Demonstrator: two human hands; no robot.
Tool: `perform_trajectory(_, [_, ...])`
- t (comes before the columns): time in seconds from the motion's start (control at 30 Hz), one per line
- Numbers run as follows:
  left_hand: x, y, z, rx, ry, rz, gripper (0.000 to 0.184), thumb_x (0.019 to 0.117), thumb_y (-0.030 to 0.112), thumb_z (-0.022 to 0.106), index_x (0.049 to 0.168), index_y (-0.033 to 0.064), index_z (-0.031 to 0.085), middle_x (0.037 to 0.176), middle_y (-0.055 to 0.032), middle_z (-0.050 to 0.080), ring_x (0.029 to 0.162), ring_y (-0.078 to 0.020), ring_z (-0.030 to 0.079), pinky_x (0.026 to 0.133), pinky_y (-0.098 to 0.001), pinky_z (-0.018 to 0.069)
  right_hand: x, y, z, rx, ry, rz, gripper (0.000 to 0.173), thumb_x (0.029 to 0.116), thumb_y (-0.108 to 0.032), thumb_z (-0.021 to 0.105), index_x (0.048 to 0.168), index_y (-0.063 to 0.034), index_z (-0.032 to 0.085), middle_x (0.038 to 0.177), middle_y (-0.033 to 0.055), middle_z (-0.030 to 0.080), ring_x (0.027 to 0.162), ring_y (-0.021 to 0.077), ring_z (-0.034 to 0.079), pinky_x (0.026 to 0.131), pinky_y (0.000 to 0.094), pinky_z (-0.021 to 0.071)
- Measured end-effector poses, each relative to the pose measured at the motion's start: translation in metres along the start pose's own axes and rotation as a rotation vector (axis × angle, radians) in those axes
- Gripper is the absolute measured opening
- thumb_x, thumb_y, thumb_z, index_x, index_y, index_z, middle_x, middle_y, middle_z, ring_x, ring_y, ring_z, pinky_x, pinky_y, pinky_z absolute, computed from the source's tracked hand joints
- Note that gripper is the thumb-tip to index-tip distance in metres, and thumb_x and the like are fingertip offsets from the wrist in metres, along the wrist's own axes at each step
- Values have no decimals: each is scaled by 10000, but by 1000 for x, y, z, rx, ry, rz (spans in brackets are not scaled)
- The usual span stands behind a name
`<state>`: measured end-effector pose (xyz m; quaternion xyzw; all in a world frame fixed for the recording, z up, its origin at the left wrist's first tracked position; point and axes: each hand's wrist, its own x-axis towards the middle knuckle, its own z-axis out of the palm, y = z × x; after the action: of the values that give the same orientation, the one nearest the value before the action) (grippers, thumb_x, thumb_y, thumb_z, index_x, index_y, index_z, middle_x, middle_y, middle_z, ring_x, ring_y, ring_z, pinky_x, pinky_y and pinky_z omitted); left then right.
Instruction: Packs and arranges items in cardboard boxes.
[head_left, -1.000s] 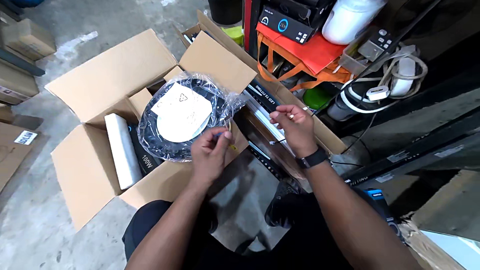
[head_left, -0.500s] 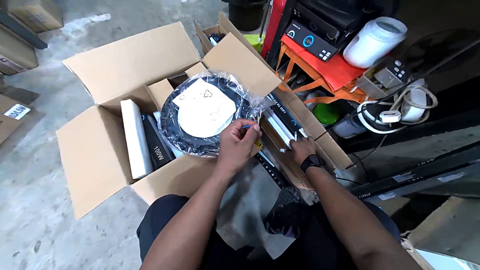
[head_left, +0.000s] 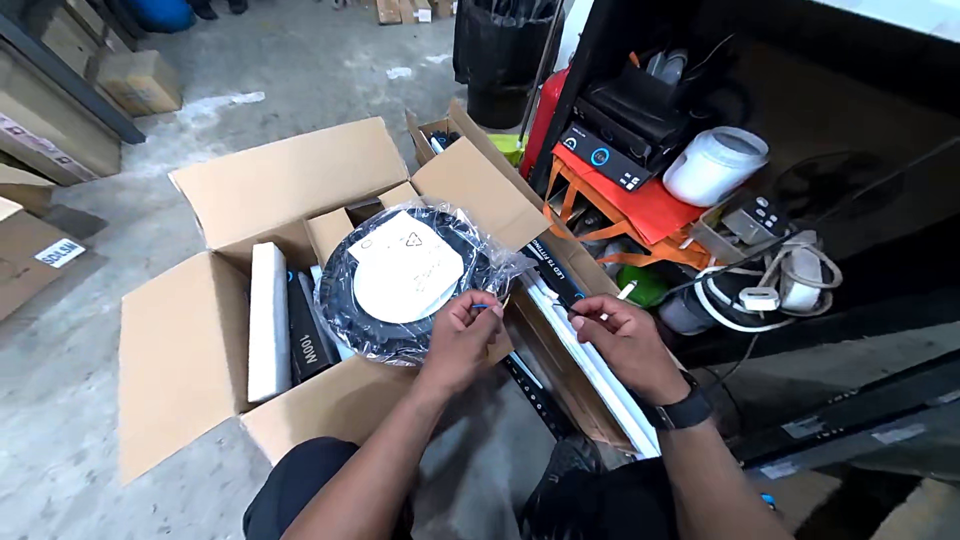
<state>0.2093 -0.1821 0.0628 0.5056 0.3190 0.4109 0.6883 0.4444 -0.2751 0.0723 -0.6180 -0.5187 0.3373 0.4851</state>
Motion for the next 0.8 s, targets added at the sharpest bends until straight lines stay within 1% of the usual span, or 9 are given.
perform_trajectory(0.1, [0,-3,-6,4,-17,-5,103,977,66,551,997,0,628,668,-14,603,588,-99,582,588,-253,516,0,-2,3,33,-15,-54,148,965,-186,684,1027,-64,740,852,-25,709,660,47,611,610,222,527])
perform_trajectory(0.17, [0,-3,-9,8,-51,-8,99,970,73,543,970,17,625,648,3,581,577,-90,565,587,-254,507,1,-1,1,28,-22,-73,171,983,-215,668,1018,-74,757,875,-31,718,662,31,603,613,209,519])
perform_trajectory(0.27, [0,-3,-11,23,-125,-15,105,977,95,538,950,42,624,658,18,575,589,-77,552,600,-250,495,1,3,-6,4,-56,-74,203,1003,-234,629,1015,-90,772,935,-26,723,702,34,613,642,214,524])
perform_trajectory(0.4, [2,-5,-13,41,-237,-27,94,977,118,569,945,56,632,667,33,573,593,-56,541,592,-224,475,-2,7,-12,-20,-119,-65,193,1003,-233,623,1003,-106,769,946,-31,712,742,37,613,673,221,519])
perform_trajectory(0.5, [0,-5,-12,71,-304,-30,82,976,128,594,956,64,641,684,45,582,604,-45,542,592,-211,468,-5,8,-14,-16,-172,-81,203,1008,-226,611,1030,-96,765,984,-18,714,819,52,639,742,241,542])
perform_trajectory(0.57, [-2,-5,-11,87,-326,-32,86,982,132,595,966,63,643,699,48,586,614,-42,547,599,-206,474,-8,8,-14,-22,-215,-92,207,1014,-215,599,1041,-88,761,1020,-14,716,898,54,654,802,246,549])
perform_trajectory(0.67, [-2,-5,-13,97,-346,-30,85,984,133,592,970,69,648,694,56,582,616,-33,543,601,-200,467,-9,9,-12,-24,-250,-123,206,1021,-202,590,1042,-78,753,1048,-7,712,950,50,651,836,237,545])
perform_trajectory(0.8, [-3,-4,-15,104,-395,-23,94,992,143,588,964,80,651,708,71,580,629,-23,539,607,-196,462,-9,9,-11,-27,-266,-136,214,1031,-209,579,1047,-77,747,1062,-3,707,958,57,651,846,245,545])
